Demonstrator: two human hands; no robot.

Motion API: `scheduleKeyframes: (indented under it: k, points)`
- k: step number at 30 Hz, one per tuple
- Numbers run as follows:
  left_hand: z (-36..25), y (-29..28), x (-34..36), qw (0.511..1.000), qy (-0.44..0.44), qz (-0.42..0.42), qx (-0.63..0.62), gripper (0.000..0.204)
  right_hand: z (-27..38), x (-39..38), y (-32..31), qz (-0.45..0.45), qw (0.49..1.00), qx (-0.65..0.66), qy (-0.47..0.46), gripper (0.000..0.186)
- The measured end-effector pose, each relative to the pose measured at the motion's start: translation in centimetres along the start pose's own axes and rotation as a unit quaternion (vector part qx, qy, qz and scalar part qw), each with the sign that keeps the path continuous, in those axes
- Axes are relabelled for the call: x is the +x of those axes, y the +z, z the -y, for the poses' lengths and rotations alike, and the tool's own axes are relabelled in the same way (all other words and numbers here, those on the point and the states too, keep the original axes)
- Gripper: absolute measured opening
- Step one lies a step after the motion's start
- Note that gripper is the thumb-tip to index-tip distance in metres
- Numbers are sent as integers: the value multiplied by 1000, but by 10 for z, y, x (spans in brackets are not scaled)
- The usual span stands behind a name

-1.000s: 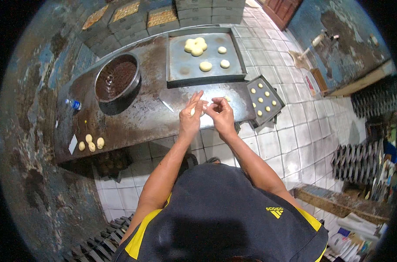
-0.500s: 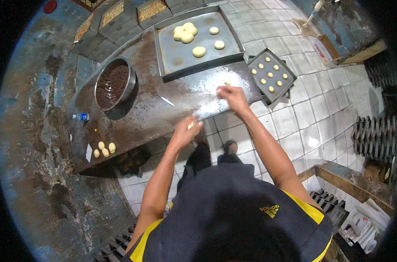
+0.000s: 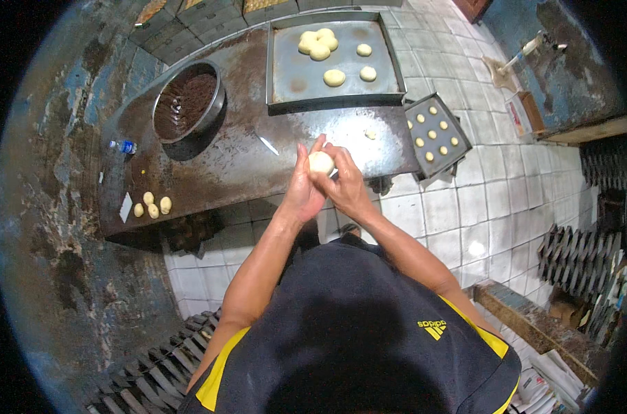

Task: The person fills dough balls with a dark paste using a spoon, seals the dough by hand, and places the filled rolls onto metal trays.

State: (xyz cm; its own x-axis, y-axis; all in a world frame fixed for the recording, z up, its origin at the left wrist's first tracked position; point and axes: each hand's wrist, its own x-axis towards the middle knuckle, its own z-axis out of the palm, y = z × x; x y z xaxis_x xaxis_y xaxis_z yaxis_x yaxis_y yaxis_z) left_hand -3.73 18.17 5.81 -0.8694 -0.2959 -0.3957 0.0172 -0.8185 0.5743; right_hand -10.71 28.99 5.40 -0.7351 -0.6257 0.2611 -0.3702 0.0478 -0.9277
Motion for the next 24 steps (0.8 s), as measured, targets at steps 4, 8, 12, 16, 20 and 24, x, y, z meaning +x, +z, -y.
scheduleKeyframes:
  k: [4, 8, 12, 16, 20, 24]
  points:
    - [-3, 25, 13, 943, 193, -6, 271, 62, 22, 17, 7, -8, 915, 296, 274, 44]
    - [-29, 8, 46, 973, 100, -5, 206, 56, 10, 54, 16, 28, 822, 456, 340, 43]
    - [-57, -32, 99, 993, 69, 13, 92, 55, -18, 118, 26, 82, 788, 453, 408, 35]
    - [-85, -70, 147, 996, 35, -63, -50, 65, -77, 208, 46, 132, 856, 280, 413, 37]
    - [-125, -110, 173, 988, 57, -100, 99, 55, -157, 298, 92, 48, 973, -218, 56, 48]
    - [-159, -147, 182, 966, 67, -161, 191, 48, -227, 330, 113, 347, 822, -448, -60, 56]
